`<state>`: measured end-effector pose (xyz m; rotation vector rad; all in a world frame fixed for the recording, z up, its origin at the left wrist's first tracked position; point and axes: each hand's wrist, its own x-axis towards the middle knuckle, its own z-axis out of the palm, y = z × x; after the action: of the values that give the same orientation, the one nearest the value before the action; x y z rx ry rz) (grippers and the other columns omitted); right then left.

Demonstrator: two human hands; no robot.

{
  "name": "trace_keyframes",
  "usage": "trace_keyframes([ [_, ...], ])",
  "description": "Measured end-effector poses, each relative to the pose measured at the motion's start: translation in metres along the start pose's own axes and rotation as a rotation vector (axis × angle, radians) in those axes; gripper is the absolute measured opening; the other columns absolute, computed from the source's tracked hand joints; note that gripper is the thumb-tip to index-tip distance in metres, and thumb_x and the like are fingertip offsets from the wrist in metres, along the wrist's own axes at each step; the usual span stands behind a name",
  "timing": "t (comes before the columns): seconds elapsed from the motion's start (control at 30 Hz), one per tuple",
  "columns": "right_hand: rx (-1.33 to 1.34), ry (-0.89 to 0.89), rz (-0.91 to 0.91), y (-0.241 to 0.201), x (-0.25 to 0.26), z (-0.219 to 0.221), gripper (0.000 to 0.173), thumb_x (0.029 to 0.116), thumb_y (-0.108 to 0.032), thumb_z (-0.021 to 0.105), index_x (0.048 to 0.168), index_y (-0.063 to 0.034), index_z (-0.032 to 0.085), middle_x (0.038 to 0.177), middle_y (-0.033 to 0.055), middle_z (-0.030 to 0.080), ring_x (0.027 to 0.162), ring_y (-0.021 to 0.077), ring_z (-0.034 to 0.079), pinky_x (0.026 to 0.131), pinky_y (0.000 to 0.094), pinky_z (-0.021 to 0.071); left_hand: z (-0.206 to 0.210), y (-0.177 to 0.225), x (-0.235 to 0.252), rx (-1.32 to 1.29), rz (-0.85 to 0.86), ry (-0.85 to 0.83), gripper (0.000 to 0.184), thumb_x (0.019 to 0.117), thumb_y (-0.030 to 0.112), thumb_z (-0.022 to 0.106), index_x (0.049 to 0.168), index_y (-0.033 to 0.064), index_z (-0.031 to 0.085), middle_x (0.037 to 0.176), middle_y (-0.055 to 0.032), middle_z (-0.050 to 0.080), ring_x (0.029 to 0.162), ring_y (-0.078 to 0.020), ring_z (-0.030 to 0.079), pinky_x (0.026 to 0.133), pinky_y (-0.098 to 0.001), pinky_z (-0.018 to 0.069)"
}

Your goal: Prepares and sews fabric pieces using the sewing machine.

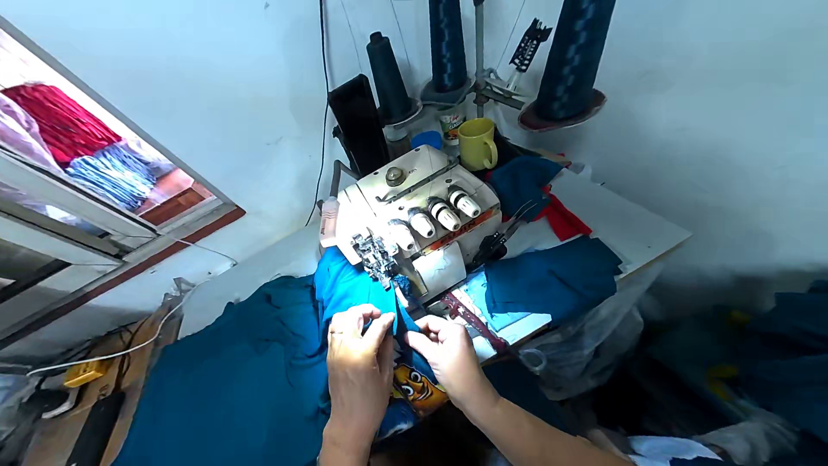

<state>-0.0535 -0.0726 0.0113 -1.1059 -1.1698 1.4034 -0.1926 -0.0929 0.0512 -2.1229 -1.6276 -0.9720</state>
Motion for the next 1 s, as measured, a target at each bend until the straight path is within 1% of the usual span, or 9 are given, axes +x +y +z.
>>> trace_keyframes([
  [0.1,0.084,0.027,-0.017,0.000,-0.007,0.000,0.009,0.0926,-0.012,0.072,0.087,-0.0058,0.073,0.075,0.0005,0.068,0.071,0.0043,0.064,0.069,0.0199,0.0529,0.004,-0.003,-0.006,-0.066,0.054,0.034,0.019,0.0928,0.013,0.062,0.096,0.0111,0.081,0.101,-0.0055,0.072,0.104,-0.0212,0.065,0.093,-0.0352,0.0509],
  [0.27,0.189,0.100,-0.055,-0.002,-0.012,0.003,0.006,0.0904,-0.006,0.071,0.087,-0.0057,0.067,0.074,0.0007,0.065,0.066,0.0053,0.061,0.065,0.0194,0.0517,0.007,0.004,-0.004,-0.115,0.118,0.001,0.022,0.0957,0.011,0.059,0.096,0.0106,0.080,0.099,-0.0064,0.072,0.102,-0.0211,0.067,0.093,-0.0341,0.0535],
  [0.37,0.169,0.122,-0.074,-0.002,-0.006,0.009,0.008,0.0930,-0.007,0.068,0.086,-0.0064,0.063,0.069,-0.0006,0.060,0.060,0.0047,0.055,0.057,0.0188,0.0462,0.011,0.001,0.000,-0.084,0.105,0.006,0.021,0.0947,0.011,0.059,0.093,0.0105,0.080,0.094,-0.0058,0.072,0.094,-0.0181,0.068,0.086,-0.0301,0.0559],
  [0.43,0.146,0.126,-0.082,-0.003,0.002,0.013,0.007,0.0954,-0.008,0.067,0.090,-0.0049,0.064,0.067,0.0004,0.060,0.058,0.0067,0.057,0.057,0.0216,0.0485,0.015,-0.003,0.006,-0.051,0.091,0.015,0.021,0.0942,0.009,0.059,0.093,0.0094,0.080,0.092,-0.0059,0.072,0.090,-0.0176,0.068,0.081,-0.0295,0.0567],
  [0.6,0.214,0.133,-0.022,-0.008,0.011,0.020,0.005,0.0964,-0.006,0.066,0.094,-0.0018,0.067,0.070,0.0024,0.064,0.058,0.0072,0.059,0.057,0.0218,0.0513,0.024,-0.018,0.017,-0.097,0.075,0.056,0.019,0.0947,0.010,0.061,0.096,0.0081,0.080,0.093,-0.0046,0.070,0.091,-0.0143,0.066,0.082,-0.0272,0.0553],
  [0.7,0.258,0.146,-0.003,-0.003,0.009,0.023,0.005,0.0976,-0.005,0.064,0.095,-0.0011,0.066,0.077,0.0053,0.067,0.066,0.0103,0.065,0.062,0.0248,0.0571,0.024,-0.016,0.018,-0.121,0.088,0.072,0.016,0.0939,0.013,0.065,0.092,0.0091,0.080,0.086,-0.0026,0.068,0.085,-0.0116,0.064,0.077,-0.0246,0.0543],
  [0.8,0.262,0.163,-0.025,0.003,0.008,0.028,0.006,0.0977,-0.003,0.062,0.097,0.0007,0.066,0.082,0.0082,0.069,0.074,0.0138,0.071,0.071,0.0303,0.0622,0.024,-0.008,0.012,-0.018,0.090,0.072,0.020,0.0941,0.014,0.062,0.093,0.0106,0.081,0.084,-0.0050,0.070,0.086,-0.0184,0.067,0.080,-0.0330,0.0549],
  [0.93,0.242,0.147,-0.140,0.006,0.003,0.030,0.014,0.0935,0.002,0.060,0.098,0.0011,0.073,0.088,0.0063,0.073,0.082,0.0079,0.070,0.077,0.0231,0.0595,0.022,0.013,-0.002,0.188,0.024,-0.003,0.029,0.0960,0.007,0.054,0.109,0.0089,0.080,0.110,-0.0110,0.076,0.107,-0.0320,0.070,0.098,-0.0512,0.0499],
  [1.0,0.232,0.120,-0.162,0.007,0.002,0.029,0.013,0.0923,0.003,0.062,0.098,0.0022,0.073,0.092,0.0080,0.074,0.085,0.0084,0.072,0.078,0.0226,0.0608,0.025,0.007,-0.006,0.172,0.010,-0.004,0.031,0.0983,0.008,0.052,0.116,0.0082,0.077,0.122,-0.0114,0.073,0.117,-0.0319,0.068,0.104,-0.0573,0.0467],
])
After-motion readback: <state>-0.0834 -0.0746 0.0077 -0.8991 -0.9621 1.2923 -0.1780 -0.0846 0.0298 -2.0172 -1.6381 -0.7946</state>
